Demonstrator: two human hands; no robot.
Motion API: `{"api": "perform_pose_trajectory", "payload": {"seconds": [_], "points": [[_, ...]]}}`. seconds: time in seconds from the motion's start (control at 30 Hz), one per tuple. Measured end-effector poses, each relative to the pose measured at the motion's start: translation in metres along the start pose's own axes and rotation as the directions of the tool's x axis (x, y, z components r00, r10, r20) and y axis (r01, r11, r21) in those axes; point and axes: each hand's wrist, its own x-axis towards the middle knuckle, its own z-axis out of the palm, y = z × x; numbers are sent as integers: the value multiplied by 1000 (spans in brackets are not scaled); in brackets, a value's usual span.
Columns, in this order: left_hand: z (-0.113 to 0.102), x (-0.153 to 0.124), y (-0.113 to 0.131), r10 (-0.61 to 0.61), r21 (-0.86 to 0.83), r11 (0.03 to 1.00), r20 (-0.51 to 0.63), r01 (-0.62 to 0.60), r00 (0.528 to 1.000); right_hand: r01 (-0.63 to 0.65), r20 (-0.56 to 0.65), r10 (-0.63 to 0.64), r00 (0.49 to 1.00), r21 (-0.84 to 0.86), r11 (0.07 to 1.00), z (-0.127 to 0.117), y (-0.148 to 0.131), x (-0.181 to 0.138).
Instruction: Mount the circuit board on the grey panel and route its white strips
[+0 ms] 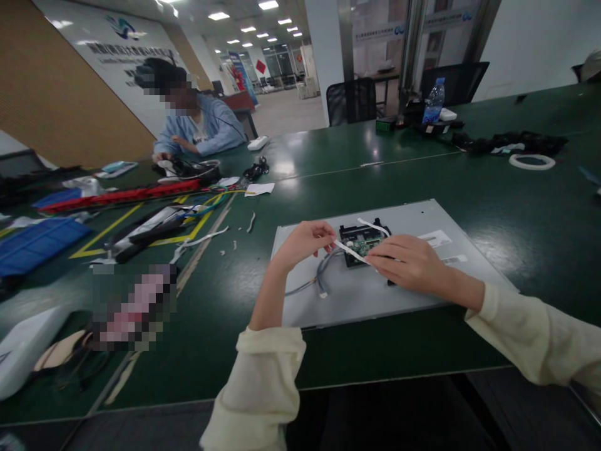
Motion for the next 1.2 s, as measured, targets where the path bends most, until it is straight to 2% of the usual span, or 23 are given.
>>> {"api": "perform_pose_trajectory", "payload": {"seconds": [0.2,0.33,0.47,0.73,1.2], "points": [[-17,-1,-26,-11,23,1000,11,11,1000,110,59,-106,993,-56,992,23,-14,25],[-22,-1,-42,-56,37,998,49,55,997,110,181,-97,979,-61,992,40,-27,33],[-23,-3,-47,-78,48,996,84,74,993,126,236,-109,966,-57,990,52,-37,32],[-21,-4,-47,-87,136,989,188,62,978,139,267,-117,957,-66,988,52,-39,29],[-23,-1,-54,-32,121,993,195,9,980,125,230,-115,966,-28,992,56,-38,26]]}}
